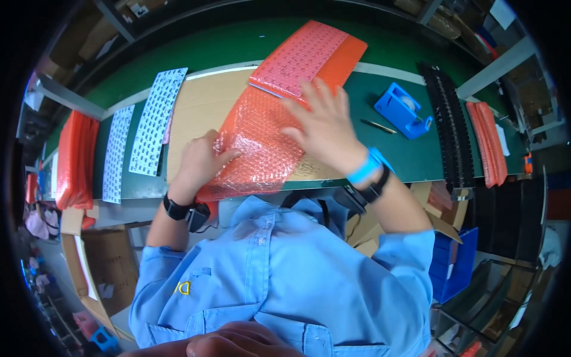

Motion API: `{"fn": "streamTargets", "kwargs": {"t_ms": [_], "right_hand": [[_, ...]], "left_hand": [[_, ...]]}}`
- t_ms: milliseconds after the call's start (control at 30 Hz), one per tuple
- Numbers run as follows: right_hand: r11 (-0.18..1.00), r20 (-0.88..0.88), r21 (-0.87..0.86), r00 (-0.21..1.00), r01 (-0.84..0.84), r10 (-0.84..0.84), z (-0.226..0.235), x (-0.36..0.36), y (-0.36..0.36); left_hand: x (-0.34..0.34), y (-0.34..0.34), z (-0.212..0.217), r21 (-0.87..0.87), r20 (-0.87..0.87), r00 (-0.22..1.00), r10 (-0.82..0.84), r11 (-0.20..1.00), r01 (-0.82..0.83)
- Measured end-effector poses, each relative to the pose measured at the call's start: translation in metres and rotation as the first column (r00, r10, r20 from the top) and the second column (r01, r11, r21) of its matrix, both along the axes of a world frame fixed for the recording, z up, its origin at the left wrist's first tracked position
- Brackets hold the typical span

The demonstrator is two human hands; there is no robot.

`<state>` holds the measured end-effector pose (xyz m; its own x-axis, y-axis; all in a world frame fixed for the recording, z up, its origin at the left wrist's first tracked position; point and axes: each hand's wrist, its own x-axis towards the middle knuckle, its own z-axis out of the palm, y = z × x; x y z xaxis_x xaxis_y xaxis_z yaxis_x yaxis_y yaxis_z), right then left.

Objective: Packing electronic components into pink bubble wrap protective sleeves at a factory workbench.

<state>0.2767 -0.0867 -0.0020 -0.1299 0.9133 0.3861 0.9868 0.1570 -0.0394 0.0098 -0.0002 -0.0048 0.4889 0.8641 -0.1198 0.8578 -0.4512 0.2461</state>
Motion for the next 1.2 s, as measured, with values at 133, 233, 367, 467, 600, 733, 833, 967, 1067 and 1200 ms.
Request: {"fn": "streamTargets", "kwargs": {"t_ms": [133, 233, 367, 467, 600, 733, 833, 967, 1067, 1200], "right_hand": [[0.995, 0.114, -0.081, 0.991, -0.061, 0.070, -0.022, -0.030, 0.077], [0.985, 0.064, -0.164, 0.996, -0.046, 0.057, -0.035, -0.033, 0.086], [0.968, 0.050, -0.223, 0.991, -0.111, 0.125, -0.034, -0.032, 0.084], [0.966, 0.062, -0.230, 0.989, -0.115, 0.132, -0.033, -0.028, 0.086], [0.964, 0.100, -0.228, 0.981, -0.138, 0.164, -0.031, -0.033, 0.084], [0.969, 0.113, -0.219, 0.983, -0.119, 0.146, -0.032, -0.034, 0.081], [0.971, 0.124, -0.211, 0.982, -0.111, 0.139, -0.032, -0.033, 0.081], [0.969, 0.137, -0.232, 0.983, -0.090, 0.124, -0.027, -0.035, 0.080], [0.951, 0.094, -0.281, 0.982, -0.133, 0.165, -0.023, -0.035, 0.076], [0.965, -0.123, -0.163, 0.975, -0.206, 0.187, -0.035, -0.037, 0.055]], "left_hand": [[-0.011, -0.002, -0.014, 0.023, 0.279, 0.952, -0.130, 0.991, 0.129], [-0.020, -0.012, -0.012, -0.150, 0.284, 0.958, -0.047, 0.984, 0.093], [-0.059, -0.039, 0.006, -0.466, 0.403, 0.911, 0.090, 0.877, 0.120], [-0.110, -0.048, 0.041, -0.693, 0.327, 0.887, -0.327, 0.555, 0.460], [-0.133, -0.051, 0.003, -0.231, 0.642, 0.762, 0.078, 0.968, 0.096], [-0.105, -0.027, -0.001, -0.210, 0.895, 0.409, 0.180, 0.977, 0.029], [-0.080, 0.005, -0.011, -0.325, 0.804, 0.586, 0.103, 0.901, 0.286], [-0.007, 0.000, -0.012, 0.276, 0.403, 0.849, -0.342, 0.930, 0.244], [0.012, 0.014, -0.018, 0.331, 0.320, 0.857, -0.404, 0.895, 0.298], [0.015, 0.017, -0.024, 0.401, 0.325, 0.823, -0.465, 0.856, 0.325]]}}
